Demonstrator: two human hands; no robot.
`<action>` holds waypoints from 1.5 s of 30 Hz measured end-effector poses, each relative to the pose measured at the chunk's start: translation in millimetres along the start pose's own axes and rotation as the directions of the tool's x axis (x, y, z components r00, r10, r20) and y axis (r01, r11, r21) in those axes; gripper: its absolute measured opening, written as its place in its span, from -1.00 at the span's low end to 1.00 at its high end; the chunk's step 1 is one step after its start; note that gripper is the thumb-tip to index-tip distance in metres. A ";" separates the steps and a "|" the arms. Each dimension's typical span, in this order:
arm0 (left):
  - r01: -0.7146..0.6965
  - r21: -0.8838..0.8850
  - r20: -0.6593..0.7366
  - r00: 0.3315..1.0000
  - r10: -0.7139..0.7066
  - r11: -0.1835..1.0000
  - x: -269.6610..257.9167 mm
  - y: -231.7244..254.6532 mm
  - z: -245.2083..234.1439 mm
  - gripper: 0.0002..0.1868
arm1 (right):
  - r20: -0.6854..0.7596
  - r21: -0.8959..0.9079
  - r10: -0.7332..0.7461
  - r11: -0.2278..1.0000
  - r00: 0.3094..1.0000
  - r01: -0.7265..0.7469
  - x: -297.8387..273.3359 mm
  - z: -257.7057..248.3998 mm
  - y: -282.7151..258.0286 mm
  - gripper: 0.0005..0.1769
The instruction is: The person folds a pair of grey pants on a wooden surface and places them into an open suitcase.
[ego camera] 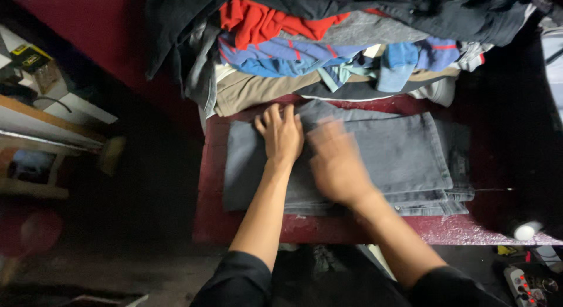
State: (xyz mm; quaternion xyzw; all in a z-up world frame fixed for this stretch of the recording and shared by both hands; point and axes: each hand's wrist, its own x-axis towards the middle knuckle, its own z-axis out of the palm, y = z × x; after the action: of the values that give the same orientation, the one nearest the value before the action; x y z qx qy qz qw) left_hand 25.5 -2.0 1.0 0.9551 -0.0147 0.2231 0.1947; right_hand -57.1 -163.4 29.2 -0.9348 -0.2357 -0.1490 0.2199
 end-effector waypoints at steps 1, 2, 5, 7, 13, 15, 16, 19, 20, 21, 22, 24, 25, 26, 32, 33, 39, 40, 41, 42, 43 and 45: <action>-0.006 -0.002 0.001 1.000 0.006 1.000 -0.1 -5.1 2.1 -0.62 | 0.022 -0.004 -0.037 0.999 0.999 0.037 4.7 7.8 -18.8 -0.26; -0.034 -0.021 -0.040 0.999 0.034 0.999 -2.2 -10.6 2.5 -0.63 | 0.048 -0.006 -0.071 0.997 0.996 0.071 7.8 7.6 -28.4 -0.19; -0.067 -0.044 -0.089 0.994 0.063 0.997 -3.0 -14.0 7.3 -0.64 | -0.006 -0.130 0.018 0.991 1.000 -0.019 7.5 -21.6 -6.1 -0.35; -0.063 -0.034 -0.087 0.994 0.060 0.997 -4.0 -15.1 3.7 -0.65 | -0.024 -0.168 0.155 0.973 0.988 -0.157 -1.9 -50.7 30.0 -0.42; -0.056 -0.081 -0.102 0.994 0.048 0.995 -4.5 -14.4 2.8 -0.68 | -0.059 -0.317 0.346 0.883 0.936 -0.346 -41.2 -57.6 95.5 -0.30; -0.107 -0.126 -0.131 0.987 0.091 0.986 -5.9 -15.4 0.7 -0.69 | -0.040 -0.212 0.402 0.891 0.915 -0.401 -43.2 -52.7 98.6 -0.28; -0.104 -0.119 -0.140 0.986 0.087 0.987 -3.5 -14.8 0.8 -0.69 | -0.042 -0.208 0.392 0.896 0.919 -0.392 -41.6 -52.0 100.4 -0.28; -0.079 -0.106 -0.138 0.988 0.064 0.991 -1.2 -12.0 3.9 -0.70 | -0.015 -0.213 0.395 0.896 0.918 -0.389 -39.5 -53.0 102.4 -0.23; -0.067 -0.115 -0.135 0.989 0.051 0.991 -1.4 -13.7 5.7 -0.69 | -0.012 -0.197 0.394 0.900 0.919 -0.388 -39.1 -52.9 103.4 -0.23; -0.055 -0.124 -0.133 0.990 0.038 0.991 -4.2 -15.4 7.0 -0.69 | -0.009 -0.181 0.393 0.904 0.920 -0.388 -42.4 -53.1 101.8 -0.24; -0.033 -0.114 -0.123 0.992 0.018 0.993 -7.1 -16.2 8.1 -0.69 | 0.015 -0.175 0.386 0.909 0.922 -0.378 -46.1 -53.9 100.0 -0.24; -0.032 -0.115 -0.098 0.995 0.020 0.993 -3.6 -16.5 9.0 -0.71 | 0.020 -0.165 0.396 0.907 0.918 -0.388 -42.5 -56.1 99.6 -0.23; -0.029 -0.106 -0.111 0.994 0.017 0.994 -0.4 -17.0 7.4 -0.71 | 0.016 -0.159 0.383 0.913 0.923 -0.376 -37.0 -55.9 99.4 -0.23; -0.039 -0.113 -0.114 0.993 0.026 0.993 -1.5 -15.7 6.9 -0.69 | 0.021 -0.171 0.387 0.910 0.922 -0.378 -37.3 -57.3 98.0 -0.22; -0.048 -0.143 -0.126 0.992 0.030 0.989 -2.3 -13.0 3.3 -0.67 | 0.008 -0.177 0.406 0.900 0.914 -0.398 -35.7 -56.7 97.4 -0.19; -0.051 -0.146 -0.135 0.990 0.031 0.988 -1.9 -12.3 2.6 -0.67 | 0.013 -0.188 0.412 0.896 0.911 -0.402 -34.9 -56.3 97.7 -0.19; -0.052 -0.142 -0.126 0.992 0.034 0.989 -3.8 -11.4 0.6 -0.67 | 0.023 -0.211 0.418 0.890 0.908 -0.404 -36.0 -54.6 100.5 -0.18; -0.055 -0.143 -0.127 0.991 0.037 0.988 -2.9 -11.0 0.2 -0.67 | 0.020 -0.212 0.419 0.889 0.908 -0.406 -35.7 -54.4 101.2 -0.18; -0.062 -0.132 -0.134 0.990 0.044 0.989 -2.1 -10.6 -0.6 -0.67 | 0.020 -0.212 0.419 0.889 0.908 -0.406 -35.2 -53.9 101.7 -0.19; -0.067 -0.122 -0.141 0.989 0.050 0.990 -2.3 -9.4 -1.2 -0.67 | 0.022 -0.214 0.420 0.888 0.907 -0.406 -35.7 -54.0 102.2 -0.19; -0.070 -0.126 -0.141 0.989 0.052 0.990 -3.3 -8.1 -2.2 -0.67 | 0.019 -0.217 0.422 0.887 0.906 -0.409 -36.5 -54.1 102.3 -0.19; -0.096 -0.131 -0.177 0.982 0.072 0.987 -4.1 -5.9 -4.9 -0.70 | 0.015 -0.235 0.422 0.883 0.907 -0.407 -36.5 -53.1 101.3 -0.20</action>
State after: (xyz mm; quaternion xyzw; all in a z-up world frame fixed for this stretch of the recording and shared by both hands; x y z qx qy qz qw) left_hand 20.5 5.1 1.2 0.9148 -0.0538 0.3110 0.2519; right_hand -46.0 -282.9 26.3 -0.9868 -0.0191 -0.0935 0.1309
